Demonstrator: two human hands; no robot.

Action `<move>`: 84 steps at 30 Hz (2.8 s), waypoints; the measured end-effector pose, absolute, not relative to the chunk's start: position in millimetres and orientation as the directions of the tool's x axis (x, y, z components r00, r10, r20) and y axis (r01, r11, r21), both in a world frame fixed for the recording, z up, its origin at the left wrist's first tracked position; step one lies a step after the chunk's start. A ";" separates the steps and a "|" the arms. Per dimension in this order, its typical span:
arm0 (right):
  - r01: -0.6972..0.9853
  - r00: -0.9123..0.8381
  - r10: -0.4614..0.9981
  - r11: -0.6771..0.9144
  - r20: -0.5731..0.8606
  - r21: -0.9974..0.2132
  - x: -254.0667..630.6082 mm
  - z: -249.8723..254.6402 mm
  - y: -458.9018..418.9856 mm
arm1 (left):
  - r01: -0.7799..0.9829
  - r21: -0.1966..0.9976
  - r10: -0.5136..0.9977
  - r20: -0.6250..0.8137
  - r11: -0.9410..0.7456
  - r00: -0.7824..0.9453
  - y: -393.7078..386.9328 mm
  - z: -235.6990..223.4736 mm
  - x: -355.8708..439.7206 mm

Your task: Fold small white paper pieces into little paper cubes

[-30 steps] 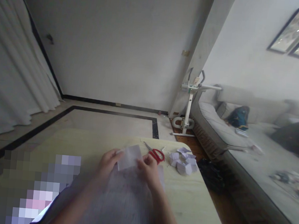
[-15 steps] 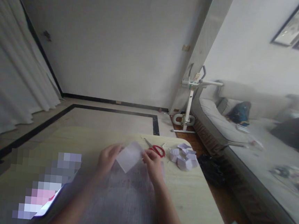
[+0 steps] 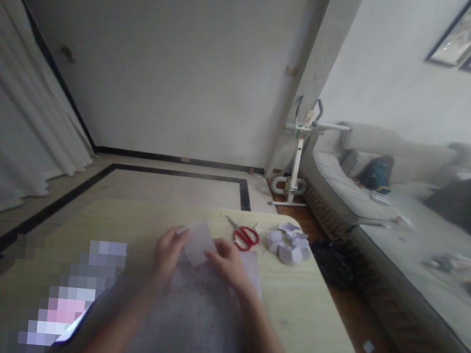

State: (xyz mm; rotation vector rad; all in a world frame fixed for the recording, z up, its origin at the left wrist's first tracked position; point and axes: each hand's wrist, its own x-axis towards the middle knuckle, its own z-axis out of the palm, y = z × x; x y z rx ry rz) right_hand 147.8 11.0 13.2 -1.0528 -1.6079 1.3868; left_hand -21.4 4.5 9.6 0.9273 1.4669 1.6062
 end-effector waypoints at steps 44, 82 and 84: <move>0.208 -0.026 0.991 0.132 0.130 -0.969 152.1 7.9 21.4 | 0.117 0.990 0.925 0.116 -0.079 -0.361 5.6 4.5 -27.4; 0.120 -0.052 0.981 0.193 0.188 -0.974 150.2 19.0 13.2 | 0.029 0.999 0.986 0.025 -0.020 -0.165 0.5 -0.7 -14.9; 0.090 -0.067 0.979 0.200 0.195 -0.976 148.6 15.2 14.5 | -0.018 1.000 0.991 0.002 -0.004 -0.133 -0.3 -0.1 -13.0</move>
